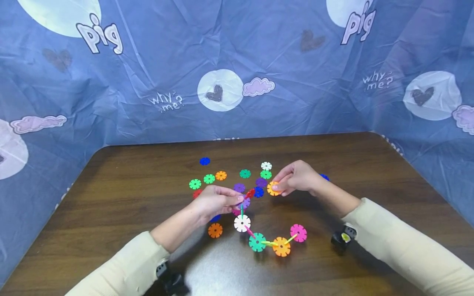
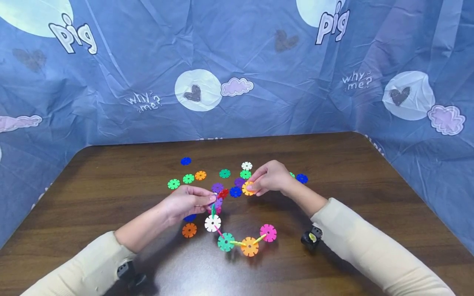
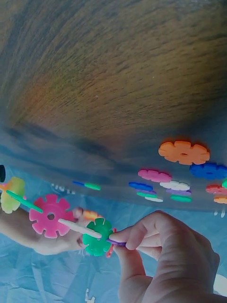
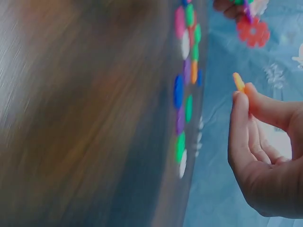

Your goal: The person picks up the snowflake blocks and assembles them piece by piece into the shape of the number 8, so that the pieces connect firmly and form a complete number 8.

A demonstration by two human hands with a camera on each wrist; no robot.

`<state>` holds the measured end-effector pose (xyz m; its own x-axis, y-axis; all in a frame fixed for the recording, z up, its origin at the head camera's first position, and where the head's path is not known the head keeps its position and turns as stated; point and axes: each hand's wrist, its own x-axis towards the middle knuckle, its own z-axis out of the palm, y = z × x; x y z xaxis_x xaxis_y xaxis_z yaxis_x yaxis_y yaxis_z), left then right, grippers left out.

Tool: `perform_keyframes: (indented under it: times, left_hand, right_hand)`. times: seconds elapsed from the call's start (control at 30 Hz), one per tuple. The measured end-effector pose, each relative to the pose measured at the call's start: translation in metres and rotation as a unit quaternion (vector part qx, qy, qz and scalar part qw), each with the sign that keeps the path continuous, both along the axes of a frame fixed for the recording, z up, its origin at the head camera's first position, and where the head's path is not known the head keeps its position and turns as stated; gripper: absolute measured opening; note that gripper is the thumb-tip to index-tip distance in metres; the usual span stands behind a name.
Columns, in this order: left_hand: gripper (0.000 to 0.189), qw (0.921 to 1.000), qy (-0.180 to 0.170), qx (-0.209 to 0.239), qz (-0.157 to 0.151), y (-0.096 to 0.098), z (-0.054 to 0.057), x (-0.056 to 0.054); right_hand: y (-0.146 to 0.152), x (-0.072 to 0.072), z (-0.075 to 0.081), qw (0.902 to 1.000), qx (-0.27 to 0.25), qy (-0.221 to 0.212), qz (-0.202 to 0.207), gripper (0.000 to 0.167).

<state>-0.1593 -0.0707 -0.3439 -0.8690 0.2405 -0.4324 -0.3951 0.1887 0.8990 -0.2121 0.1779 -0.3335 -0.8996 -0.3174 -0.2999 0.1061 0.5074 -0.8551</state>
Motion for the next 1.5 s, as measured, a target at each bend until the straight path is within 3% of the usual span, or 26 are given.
perform_keyframes:
  times: [0.33, 0.63, 1.03, 1.3, 1.5]
  left_hand:
    - [0.023, 1.0, -0.001, 0.006, -0.004, -0.002, 0.002, 0.002]
    - [0.023, 0.9999, 0.004, 0.008, -0.006, -0.002, 0.001, 0.003]
    - [0.021, 0.9984, 0.048, -0.016, 0.025, 0.002, -0.002, 0.008]
    - [0.027, 0.9973, 0.028, 0.049, 0.046, -0.003, -0.007, 0.012]
    - [0.025, 0.9966, 0.022, 0.078, 0.015, 0.002, -0.005, 0.016]
  right_hand:
    - [-0.022, 0.01, 0.011, 0.9969, -0.064, -0.043, -0.014, 0.033]
    - [-0.03, 0.016, 0.01, 0.9942, -0.079, -0.064, -0.032, 0.034]
    - [-0.041, 0.027, 0.005, 0.9893, -0.099, -0.095, -0.049, 0.032]
    - [-0.042, 0.024, 0.0, 0.98, -0.157, -0.097, -0.076, 0.039]
    - [-0.042, 0.019, 0.004, 0.9756, -0.169, -0.118, -0.076, 0.04]
